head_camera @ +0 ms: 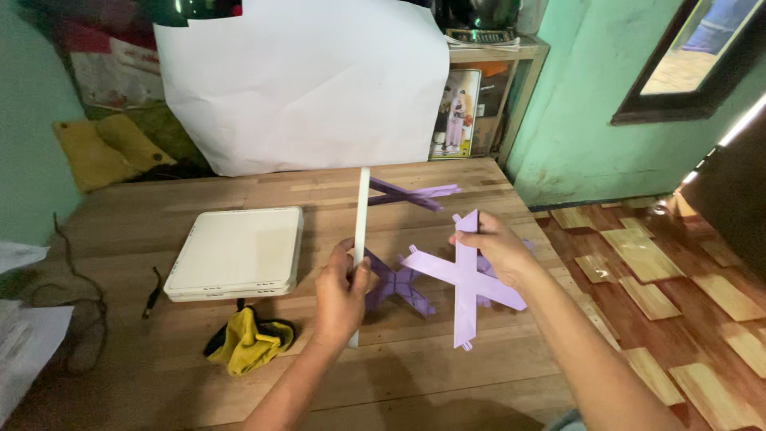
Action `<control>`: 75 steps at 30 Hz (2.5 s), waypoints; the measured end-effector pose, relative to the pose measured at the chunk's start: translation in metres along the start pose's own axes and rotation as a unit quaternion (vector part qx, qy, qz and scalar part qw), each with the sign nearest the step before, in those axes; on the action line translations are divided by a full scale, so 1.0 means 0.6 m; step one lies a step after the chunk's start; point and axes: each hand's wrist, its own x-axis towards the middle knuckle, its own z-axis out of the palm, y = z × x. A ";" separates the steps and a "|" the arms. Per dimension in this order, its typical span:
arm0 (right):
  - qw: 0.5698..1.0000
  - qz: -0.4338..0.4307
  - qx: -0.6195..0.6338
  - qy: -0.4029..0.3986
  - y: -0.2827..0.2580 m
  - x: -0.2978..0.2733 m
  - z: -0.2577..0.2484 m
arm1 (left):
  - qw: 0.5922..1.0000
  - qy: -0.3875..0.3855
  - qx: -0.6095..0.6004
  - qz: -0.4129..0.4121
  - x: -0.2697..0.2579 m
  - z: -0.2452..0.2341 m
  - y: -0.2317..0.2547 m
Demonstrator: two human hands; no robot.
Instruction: The person assembles a small plastic shelving unit by inserting purple X-shaped supports into white trays. After assembling and disassembling the unit, the person wipes the white trays with a yellow cloth. The person handles the trays and supports one at a time on a wooden table.
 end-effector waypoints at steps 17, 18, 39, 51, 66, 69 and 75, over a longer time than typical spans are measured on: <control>0.712 -0.202 -0.673 0.005 0.039 -0.036 -0.062 | 0.996 0.047 0.072 -0.003 0.021 -0.005 -0.054; 0.708 -0.173 -0.685 -0.009 0.043 -0.035 -0.061 | 0.996 0.048 0.073 0.000 0.022 -0.005 -0.055; 0.737 -0.217 -0.633 0.092 -0.009 -0.046 -0.037 | 0.993 0.047 0.112 -0.001 0.031 -0.002 -0.054; 0.674 -0.206 -0.709 -0.014 0.090 -0.028 -0.080 | 0.993 0.040 0.108 0.006 0.033 -0.002 -0.053; 0.671 -0.138 -0.721 -0.101 0.262 -0.006 -0.088 | 0.993 0.040 0.110 0.015 0.035 -0.004 -0.061; 0.746 -0.094 -0.652 -0.094 0.239 -0.007 -0.085 | 0.991 0.041 0.121 0.030 0.038 -0.002 -0.062; 0.844 -0.162 -0.511 0.030 0.123 0.001 -0.087 | 0.998 0.031 0.051 0.015 0.031 0.002 -0.056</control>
